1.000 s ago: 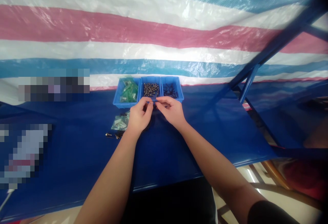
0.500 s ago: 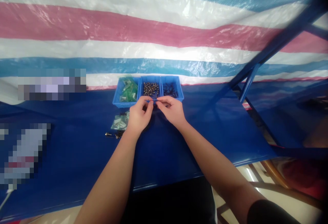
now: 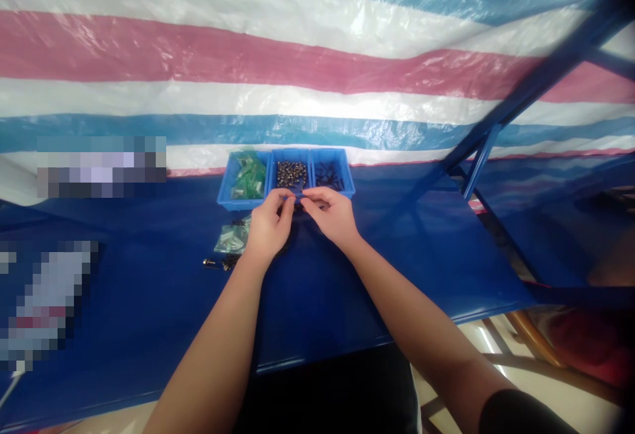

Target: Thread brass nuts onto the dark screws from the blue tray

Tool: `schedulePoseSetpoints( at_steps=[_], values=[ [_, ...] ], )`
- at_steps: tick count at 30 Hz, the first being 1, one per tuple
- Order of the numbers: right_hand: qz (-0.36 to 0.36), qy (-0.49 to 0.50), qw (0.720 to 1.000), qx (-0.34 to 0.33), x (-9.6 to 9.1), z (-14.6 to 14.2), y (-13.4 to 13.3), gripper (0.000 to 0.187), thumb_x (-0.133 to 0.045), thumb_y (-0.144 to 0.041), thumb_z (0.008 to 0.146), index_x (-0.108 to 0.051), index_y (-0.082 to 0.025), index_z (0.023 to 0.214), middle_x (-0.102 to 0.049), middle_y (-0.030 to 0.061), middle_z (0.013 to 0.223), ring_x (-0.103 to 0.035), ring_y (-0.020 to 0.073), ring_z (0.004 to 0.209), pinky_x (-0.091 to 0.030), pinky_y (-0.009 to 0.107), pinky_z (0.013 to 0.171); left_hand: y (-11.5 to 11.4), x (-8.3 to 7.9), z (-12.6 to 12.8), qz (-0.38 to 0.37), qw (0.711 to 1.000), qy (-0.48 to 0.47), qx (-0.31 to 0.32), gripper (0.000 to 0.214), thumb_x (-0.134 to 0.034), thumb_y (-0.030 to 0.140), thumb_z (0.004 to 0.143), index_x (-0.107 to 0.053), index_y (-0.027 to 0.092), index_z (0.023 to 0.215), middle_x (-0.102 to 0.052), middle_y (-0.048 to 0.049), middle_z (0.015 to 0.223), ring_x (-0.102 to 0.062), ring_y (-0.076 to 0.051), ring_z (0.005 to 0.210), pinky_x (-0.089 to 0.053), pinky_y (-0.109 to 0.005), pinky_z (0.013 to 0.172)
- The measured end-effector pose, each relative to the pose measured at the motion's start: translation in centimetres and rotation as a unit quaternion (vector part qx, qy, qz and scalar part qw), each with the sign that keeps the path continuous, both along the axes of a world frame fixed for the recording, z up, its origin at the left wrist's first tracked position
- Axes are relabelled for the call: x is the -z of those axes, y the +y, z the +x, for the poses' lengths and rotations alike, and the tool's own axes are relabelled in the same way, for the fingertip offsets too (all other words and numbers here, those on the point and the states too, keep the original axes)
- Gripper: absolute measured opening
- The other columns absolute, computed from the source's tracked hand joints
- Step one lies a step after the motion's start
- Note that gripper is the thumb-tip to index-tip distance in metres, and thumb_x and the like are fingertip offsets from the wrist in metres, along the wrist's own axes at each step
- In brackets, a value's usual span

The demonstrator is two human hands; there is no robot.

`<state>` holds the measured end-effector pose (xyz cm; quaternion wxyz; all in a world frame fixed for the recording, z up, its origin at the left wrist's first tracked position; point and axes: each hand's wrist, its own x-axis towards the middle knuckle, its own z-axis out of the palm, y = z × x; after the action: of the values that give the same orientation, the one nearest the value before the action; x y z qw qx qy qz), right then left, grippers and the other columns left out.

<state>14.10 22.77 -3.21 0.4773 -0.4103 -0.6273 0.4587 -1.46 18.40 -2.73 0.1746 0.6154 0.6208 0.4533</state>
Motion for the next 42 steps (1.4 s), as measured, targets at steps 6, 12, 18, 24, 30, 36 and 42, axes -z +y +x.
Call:
schedulePoseSetpoints(
  at_steps=[6, 12, 18, 24, 30, 36, 42],
  values=[
    [-0.007, 0.002, 1.0, -0.001, -0.16, 0.04, -0.01, 0.018, -0.071, -0.031, 0.084, -0.074, -0.023, 0.1, -0.078, 0.0036, 0.094, -0.076, 0.0172, 0.081, -0.064, 0.033, 0.081, 0.1, 0.14, 0.02, -0.005, 1.0, 0.001, -0.009, 0.027, -0.051, 0.043, 0.099, -0.063, 0.02, 0.106, -0.065, 0.0004, 0.072, -0.063, -0.014, 0.064, -0.045, -0.026, 0.066],
    [-0.003, 0.001, 1.0, -0.004, 0.08, 0.01, 0.06, 0.019, -0.071, -0.031, 0.084, -0.074, -0.023, 0.102, -0.078, 0.0032, 0.096, -0.076, 0.0166, 0.082, -0.063, 0.031, 0.081, 0.1, 0.1, 0.05, -0.008, 1.0, 0.01, -0.009, 0.026, -0.05, 0.043, 0.1, -0.063, 0.02, 0.105, -0.067, 0.0004, 0.074, -0.062, -0.013, 0.064, -0.045, -0.025, 0.067],
    [0.002, -0.001, 1.0, 0.002, 0.11, 0.07, 0.11, 0.018, -0.071, -0.029, 0.084, -0.075, -0.022, 0.1, -0.079, 0.0032, 0.094, -0.076, 0.0166, 0.081, -0.063, 0.031, 0.08, -0.09, -0.08, 0.07, 0.0, 1.0, 0.0, -0.005, 0.028, -0.051, 0.043, 0.099, -0.064, 0.02, 0.108, -0.063, 0.0014, 0.069, -0.06, -0.013, 0.061, -0.045, -0.025, 0.064],
    [0.003, 0.002, 1.0, 0.0, 0.13, 0.14, 0.17, 0.017, -0.071, -0.028, 0.084, -0.075, -0.023, 0.1, -0.078, 0.003, 0.093, -0.076, 0.0171, 0.081, -0.062, 0.032, 0.079, -0.17, -0.07, 0.12, 0.01, 1.0, -0.002, -0.003, 0.025, -0.054, 0.039, 0.097, -0.066, 0.021, 0.108, -0.062, 0.0025, 0.066, -0.056, -0.012, 0.057, -0.045, -0.025, 0.063],
    [0.001, 0.0, 1.0, 0.0, -0.13, 0.04, 0.03, 0.013, -0.071, -0.027, 0.082, -0.075, -0.022, 0.094, -0.078, 0.0028, 0.09, -0.075, 0.0167, 0.08, -0.062, 0.031, 0.077, -0.14, -0.04, 0.13, 0.017, 1.0, -0.01, 0.008, 0.023, -0.056, 0.037, 0.095, -0.065, 0.021, 0.109, -0.063, 0.0029, 0.068, -0.057, -0.011, 0.058, -0.046, -0.024, 0.065],
    [0.004, -0.005, 1.0, 0.001, -0.29, 0.01, -0.01, 0.013, -0.071, -0.027, 0.082, -0.075, -0.022, 0.093, -0.078, 0.0028, 0.09, -0.075, 0.0166, 0.078, -0.062, 0.031, 0.076, -0.16, -0.04, 0.09, 0.013, 1.0, -0.004, 0.001, 0.021, -0.056, 0.037, 0.095, -0.066, 0.022, 0.106, -0.063, 0.0033, 0.066, -0.054, -0.011, 0.056, -0.044, -0.024, 0.062],
    [0.001, 0.004, 1.0, -0.006, -0.05, -0.06, 0.07, 0.017, -0.071, -0.027, 0.082, -0.075, -0.022, 0.097, -0.079, 0.0032, 0.093, -0.075, 0.0165, 0.08, -0.063, 0.032, 0.079, -0.18, -0.11, 0.12, 0.012, 1.0, 0.001, -0.007, 0.024, -0.055, 0.041, 0.096, -0.067, 0.021, 0.103, -0.062, 0.0029, 0.066, -0.055, -0.011, 0.056, -0.043, -0.024, 0.061]
  ],
)
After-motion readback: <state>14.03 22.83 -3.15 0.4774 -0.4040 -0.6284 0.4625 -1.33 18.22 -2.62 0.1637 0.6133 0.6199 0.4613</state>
